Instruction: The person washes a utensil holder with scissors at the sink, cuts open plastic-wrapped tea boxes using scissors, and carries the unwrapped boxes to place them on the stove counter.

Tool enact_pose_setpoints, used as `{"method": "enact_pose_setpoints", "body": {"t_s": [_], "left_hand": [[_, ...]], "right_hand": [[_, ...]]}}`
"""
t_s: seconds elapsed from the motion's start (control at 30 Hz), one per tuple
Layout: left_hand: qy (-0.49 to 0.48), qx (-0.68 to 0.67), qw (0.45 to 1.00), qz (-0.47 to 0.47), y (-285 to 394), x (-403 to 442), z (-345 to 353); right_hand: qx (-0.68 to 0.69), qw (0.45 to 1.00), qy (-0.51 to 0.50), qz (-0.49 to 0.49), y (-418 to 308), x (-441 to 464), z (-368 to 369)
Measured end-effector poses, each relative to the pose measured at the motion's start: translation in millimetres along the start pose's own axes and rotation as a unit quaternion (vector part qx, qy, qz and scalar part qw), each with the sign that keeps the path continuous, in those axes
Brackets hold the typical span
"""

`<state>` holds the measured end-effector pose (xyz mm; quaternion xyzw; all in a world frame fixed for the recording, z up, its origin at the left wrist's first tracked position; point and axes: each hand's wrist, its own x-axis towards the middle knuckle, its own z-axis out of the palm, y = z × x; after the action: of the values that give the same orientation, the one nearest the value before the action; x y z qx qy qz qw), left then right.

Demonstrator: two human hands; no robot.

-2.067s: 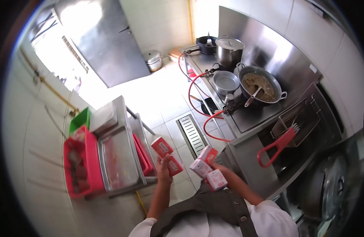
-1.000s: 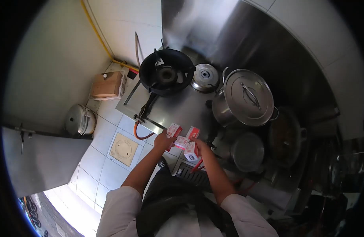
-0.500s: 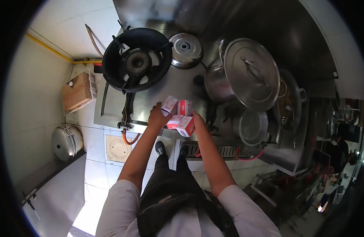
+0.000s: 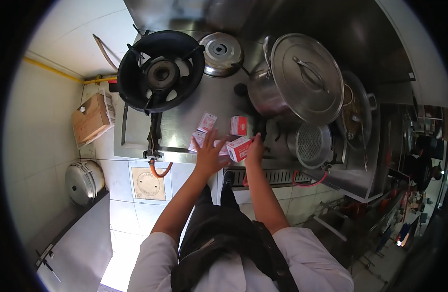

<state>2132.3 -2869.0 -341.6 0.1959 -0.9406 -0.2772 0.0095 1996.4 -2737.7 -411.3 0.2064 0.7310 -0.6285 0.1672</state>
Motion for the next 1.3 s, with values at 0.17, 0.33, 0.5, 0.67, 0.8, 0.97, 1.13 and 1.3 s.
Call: {"method": "enact_pose_setpoints", "body": {"t_s": [0.17,0.33,0.5,0.67,0.8,0.97,1.13,1.3], "left_hand": [[0.005,0.047,0.997,0.058,-10,6,39],[-0.048,0.075,0.996,0.030,-16,1,5],[0.088,-0.005,0.982,-0.165,2,3,-19],[0.092,-0.106,0.988,-0.059,-37,6,20],[0.077,-0.093,0.992,-0.032,-49,16,25],[0.027,-0.073,0.997,-0.010,-42,23,9],[-0.005,-0.093,0.995,0.030,-51,30,14],[-0.040,-0.016,0.999,-0.009,-39,20,5]], "right_hand": [[-0.262,0.950,-0.029,-0.167,-56,-17,-5],[-0.341,0.903,0.022,-0.260,-27,-14,10],[-0.379,0.889,-0.088,-0.241,8,-21,-3],[-0.344,0.913,-0.190,-0.111,22,-35,-13],[-0.349,0.879,-0.147,-0.289,5,-43,-19],[-0.448,0.833,-0.155,-0.286,-59,-39,15],[-0.450,0.802,-0.274,-0.279,-23,-25,39],[-0.434,0.791,-0.258,-0.345,-43,-63,-5]]}}
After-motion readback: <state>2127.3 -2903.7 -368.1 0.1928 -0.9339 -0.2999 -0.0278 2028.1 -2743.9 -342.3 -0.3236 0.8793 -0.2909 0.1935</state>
